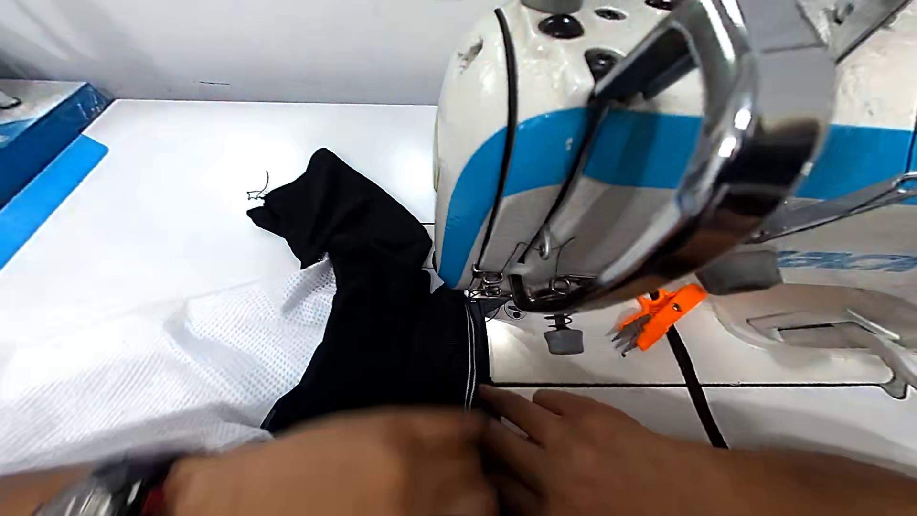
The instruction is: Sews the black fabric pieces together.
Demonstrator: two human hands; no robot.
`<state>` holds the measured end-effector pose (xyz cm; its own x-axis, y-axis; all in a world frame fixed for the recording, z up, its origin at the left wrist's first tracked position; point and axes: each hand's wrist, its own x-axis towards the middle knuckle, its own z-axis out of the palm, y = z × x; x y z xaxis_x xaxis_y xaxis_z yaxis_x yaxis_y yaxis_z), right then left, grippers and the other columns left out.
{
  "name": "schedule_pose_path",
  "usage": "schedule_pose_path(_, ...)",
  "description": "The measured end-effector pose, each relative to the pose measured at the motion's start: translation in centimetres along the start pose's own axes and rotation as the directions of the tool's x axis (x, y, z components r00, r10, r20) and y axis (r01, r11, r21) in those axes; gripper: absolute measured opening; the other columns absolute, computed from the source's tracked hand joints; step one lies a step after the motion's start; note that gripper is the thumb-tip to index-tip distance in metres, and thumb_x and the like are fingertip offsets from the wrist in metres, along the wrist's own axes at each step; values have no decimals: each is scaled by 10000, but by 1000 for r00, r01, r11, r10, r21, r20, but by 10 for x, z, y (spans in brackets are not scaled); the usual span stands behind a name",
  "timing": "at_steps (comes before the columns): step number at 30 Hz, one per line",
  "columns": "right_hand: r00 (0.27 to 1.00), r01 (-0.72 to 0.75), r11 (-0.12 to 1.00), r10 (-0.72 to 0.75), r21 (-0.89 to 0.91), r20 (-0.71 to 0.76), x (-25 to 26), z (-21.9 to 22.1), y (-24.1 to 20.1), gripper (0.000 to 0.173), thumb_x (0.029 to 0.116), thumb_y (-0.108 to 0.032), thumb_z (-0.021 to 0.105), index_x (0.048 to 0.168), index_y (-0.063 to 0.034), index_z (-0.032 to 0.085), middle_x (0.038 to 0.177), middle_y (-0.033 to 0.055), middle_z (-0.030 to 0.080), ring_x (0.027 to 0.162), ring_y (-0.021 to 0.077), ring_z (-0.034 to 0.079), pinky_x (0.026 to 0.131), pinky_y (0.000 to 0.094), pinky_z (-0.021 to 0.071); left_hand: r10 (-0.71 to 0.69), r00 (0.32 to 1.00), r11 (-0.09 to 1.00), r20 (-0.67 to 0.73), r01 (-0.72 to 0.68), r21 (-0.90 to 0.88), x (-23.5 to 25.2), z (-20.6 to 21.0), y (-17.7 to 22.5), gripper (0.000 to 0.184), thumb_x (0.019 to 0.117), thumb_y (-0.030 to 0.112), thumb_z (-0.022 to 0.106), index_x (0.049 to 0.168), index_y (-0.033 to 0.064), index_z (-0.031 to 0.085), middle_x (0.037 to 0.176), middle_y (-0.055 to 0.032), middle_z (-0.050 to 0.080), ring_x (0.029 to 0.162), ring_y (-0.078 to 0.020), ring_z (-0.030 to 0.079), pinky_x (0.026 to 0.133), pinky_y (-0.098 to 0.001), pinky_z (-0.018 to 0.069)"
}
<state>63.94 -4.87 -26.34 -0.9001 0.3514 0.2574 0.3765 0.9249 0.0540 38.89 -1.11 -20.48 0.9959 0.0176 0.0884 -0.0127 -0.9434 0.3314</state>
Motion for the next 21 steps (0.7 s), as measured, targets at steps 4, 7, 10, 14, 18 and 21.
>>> schedule_pose_path(4, 996, 80, 997, -80, -15, -37, -13, 0, 17, 239, 1034, 2, 444, 1128, -59, 656, 1140, 85, 725, 1164, 259, 674, 740, 312, 593, 55, 972, 965, -227, 7, 261, -16, 25, -76, 815, 1050, 647, 127, 1137, 95, 721, 805, -30, 689, 774, -186, 671, 871, -406, 544)
schedule_pose_path(7, 994, 63, 995, -55, 82, -90, -20, 4, 28, 192, 1048, -18, 458, 1093, -59, 639, 1190, 88, 714, 1186, 246, 670, 783, 303, 599, 45, 958, 979, -283, 14, 202, -20, 43, -76, 769, 1075, 587, 121, 1125, 93, 709, 738, -35, 610, 687, -209, 575, 722, -374, 479)
schedule_pose_path(10, 999, -5, 997, 7, 71, -37, -20, 4, 27, 195, 1052, -9, 419, 1057, -47, 611, 1362, 125, 649, 1254, 273, 633, 755, 322, 582, 11, 956, 979, -292, 50, 199, -24, 50, -69, 653, 1089, 550, 178, 1128, 127, 673, 1102, -85, 672, 1092, -245, 629, 994, -413, 468)
schedule_pose_path(14, 998, -55, 996, 56, 76, -11, -21, 9, 26, 203, 1064, -25, 399, 1064, -50, 601, 1425, 129, 617, 1278, 272, 616, 753, 329, 563, -13, 952, 954, -304, 103, 282, -29, 57, -63, 668, 1084, 563, 161, 1205, 121, 647, 1222, -112, 689, 1177, -258, 634, 966, -396, 487)
schedule_pose_path(18, 998, -63, 994, 64, 87, -4, -21, 9, 32, 196, 1059, -22, 410, 1066, -61, 601, 1414, 109, 627, 1280, 267, 618, 776, 333, 578, -37, 949, 953, -313, 128, 276, -30, 59, -67, 691, 1072, 587, 142, 1343, 174, 625, 1187, -90, 692, 1141, -237, 632, 959, -376, 469)
schedule_pose_path(21, 995, -86, 993, 89, 79, -37, -20, 10, 41, 164, 1062, -39, 419, 1081, -77, 577, 1370, 87, 657, 1249, 254, 640, 799, 335, 582, -35, 954, 962, -299, 113, 250, -29, 55, -78, 691, 1066, 602, 155, 1340, 195, 641, 1216, -85, 688, 1174, -233, 625, 985, -379, 478)
